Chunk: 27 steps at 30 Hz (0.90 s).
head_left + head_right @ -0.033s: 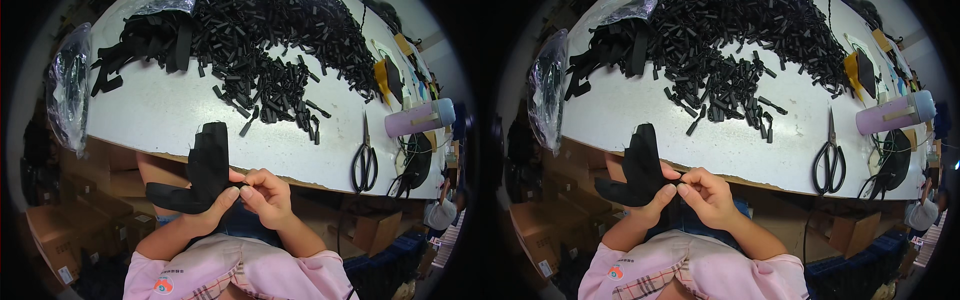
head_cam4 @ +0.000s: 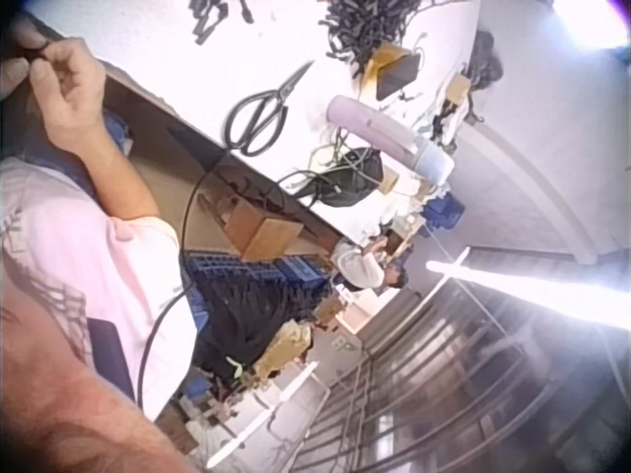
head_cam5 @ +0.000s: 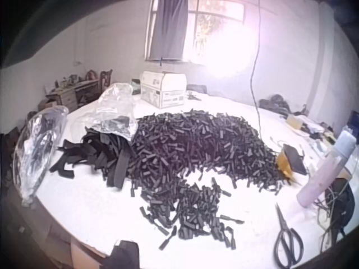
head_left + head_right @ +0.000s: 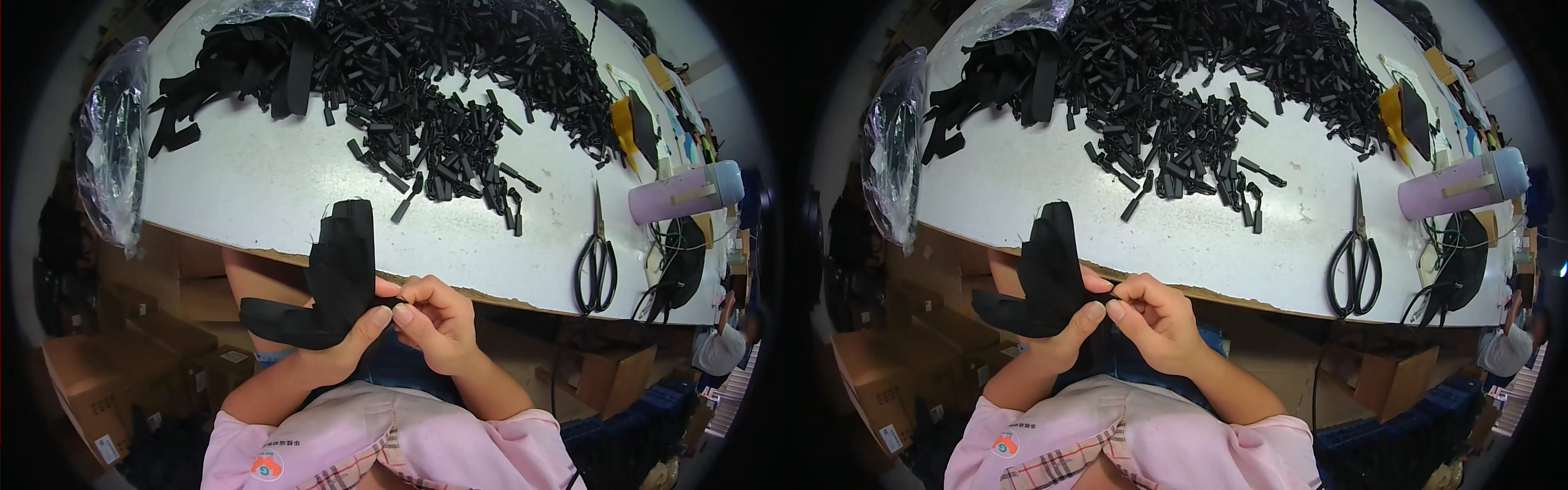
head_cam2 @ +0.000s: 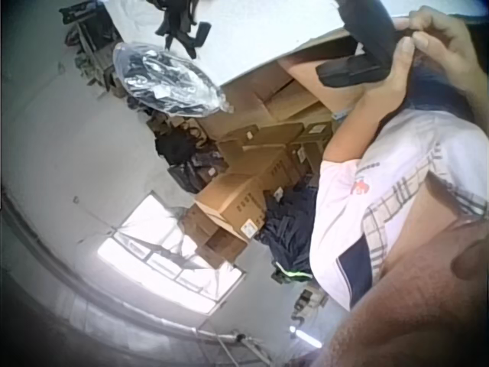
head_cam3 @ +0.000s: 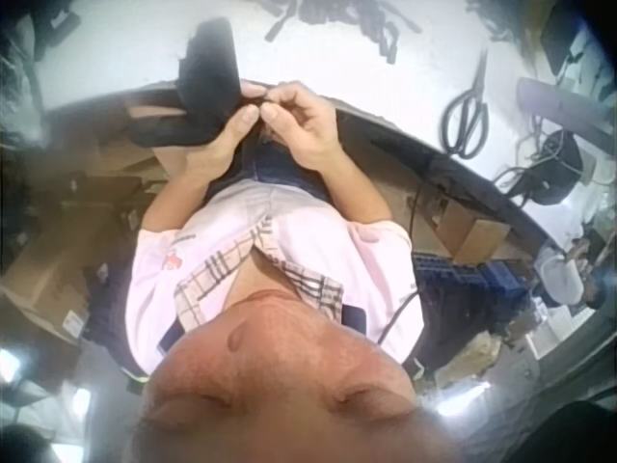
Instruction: Assembling small black plastic components onto a longer black strap at a workbench.
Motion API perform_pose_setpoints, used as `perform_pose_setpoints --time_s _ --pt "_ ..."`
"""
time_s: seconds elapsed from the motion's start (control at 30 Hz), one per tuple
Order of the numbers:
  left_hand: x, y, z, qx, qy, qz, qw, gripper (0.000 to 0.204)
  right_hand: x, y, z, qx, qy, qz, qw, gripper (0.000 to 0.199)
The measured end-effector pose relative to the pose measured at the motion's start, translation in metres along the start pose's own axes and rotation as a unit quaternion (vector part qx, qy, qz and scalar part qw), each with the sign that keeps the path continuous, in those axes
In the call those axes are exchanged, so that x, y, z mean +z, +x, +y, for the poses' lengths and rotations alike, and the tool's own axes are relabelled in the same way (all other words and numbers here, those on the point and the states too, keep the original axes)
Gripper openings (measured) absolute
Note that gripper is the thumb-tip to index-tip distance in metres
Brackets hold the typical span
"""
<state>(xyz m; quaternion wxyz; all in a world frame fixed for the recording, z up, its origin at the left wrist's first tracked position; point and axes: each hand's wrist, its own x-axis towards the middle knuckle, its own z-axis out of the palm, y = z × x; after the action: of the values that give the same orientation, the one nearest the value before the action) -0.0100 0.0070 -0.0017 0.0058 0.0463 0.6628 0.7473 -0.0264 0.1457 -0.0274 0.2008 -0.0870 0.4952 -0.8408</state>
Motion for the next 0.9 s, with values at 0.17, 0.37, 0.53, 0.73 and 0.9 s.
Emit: perform_pose_setpoints --time_s 0.17,0.37,0.53,0.73,0.9 --pt "-0.01 -0.002 -0.011 0.039 0.12 -0.045 0.991 0.019 -0.001 -0.003 0.002 0.042 0.028 -0.004 0.999 0.008" --pt "-0.013 -0.004 -0.003 -0.143 -0.099 0.004 0.985 0.019 0.001 0.003 0.007 -0.223 -0.251 0.023 0.942 0.007" --pt "-0.007 -0.002 -0.007 0.008 0.038 0.015 0.999 0.012 -0.005 0.011 -0.011 -0.018 -0.199 -0.06 0.978 0.009" --pt "-0.001 -0.005 -0.004 0.019 -0.008 0.05 0.999 0.01 -0.007 0.016 -0.014 -0.016 -0.204 -0.111 0.973 0.01" --pt "-0.009 0.002 -0.004 -0.115 -0.044 0.04 0.992 0.014 -0.007 0.005 -0.004 -0.024 -0.348 -0.211 0.913 0.017"
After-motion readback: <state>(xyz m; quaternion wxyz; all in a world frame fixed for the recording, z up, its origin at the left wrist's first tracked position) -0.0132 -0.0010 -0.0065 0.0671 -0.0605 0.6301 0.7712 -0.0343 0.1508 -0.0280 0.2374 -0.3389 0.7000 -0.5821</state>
